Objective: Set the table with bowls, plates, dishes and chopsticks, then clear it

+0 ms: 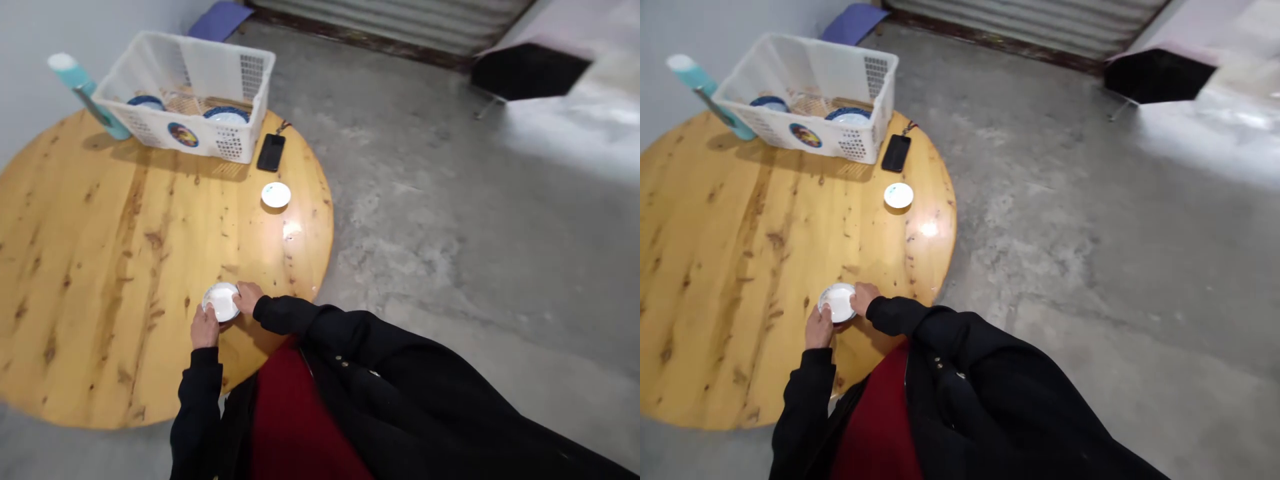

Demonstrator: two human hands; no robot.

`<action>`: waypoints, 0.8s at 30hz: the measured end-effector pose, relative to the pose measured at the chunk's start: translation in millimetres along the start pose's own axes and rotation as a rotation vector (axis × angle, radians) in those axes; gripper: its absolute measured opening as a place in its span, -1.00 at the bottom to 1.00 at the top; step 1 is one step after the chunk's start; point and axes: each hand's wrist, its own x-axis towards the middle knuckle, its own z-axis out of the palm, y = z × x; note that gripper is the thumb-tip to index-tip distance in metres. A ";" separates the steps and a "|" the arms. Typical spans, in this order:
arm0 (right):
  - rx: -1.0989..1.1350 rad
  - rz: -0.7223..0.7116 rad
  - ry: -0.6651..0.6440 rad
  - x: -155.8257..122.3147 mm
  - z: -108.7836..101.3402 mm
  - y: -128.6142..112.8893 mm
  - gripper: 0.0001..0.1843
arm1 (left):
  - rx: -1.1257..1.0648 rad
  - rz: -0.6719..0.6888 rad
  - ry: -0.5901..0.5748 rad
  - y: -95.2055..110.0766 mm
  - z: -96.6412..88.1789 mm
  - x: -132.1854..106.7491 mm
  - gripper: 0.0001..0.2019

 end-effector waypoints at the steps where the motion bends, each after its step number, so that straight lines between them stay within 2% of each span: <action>1: 0.019 0.027 0.022 -6.9 -1.1 4.8 -0.73 | -0.007 0.041 -0.016 1.4 2.8 -2.2 -0.66; 5: 0.081 0.148 0.130 -40.2 -9.2 35.8 -0.71 | -0.084 0.198 -0.137 17.9 22.4 -12.4 -0.66; 11: 0.199 0.306 0.289 -88.7 -31.9 92.1 -0.75 | -0.112 0.401 -0.367 67.0 57.0 -38.6 -0.68; 15: 0.272 0.297 0.355 -110.7 -48.8 133.9 -0.77 | -0.145 0.419 -0.470 102.1 80.7 -59.0 -0.64; 18: 0.350 0.277 0.386 -127.1 -65.3 175.5 -0.73 | -0.194 0.412 -0.534 134.1 108.1 -77.5 -0.63; 21: 0.369 0.261 0.435 -145.3 -91.3 225.7 -0.67 | -0.219 0.420 -0.608 174.0 142.5 -99.2 -0.61; 24: 0.367 0.203 0.456 -164.3 -126.0 275.5 -0.61 | -0.256 0.376 -0.646 216.5 176.1 -124.0 -0.58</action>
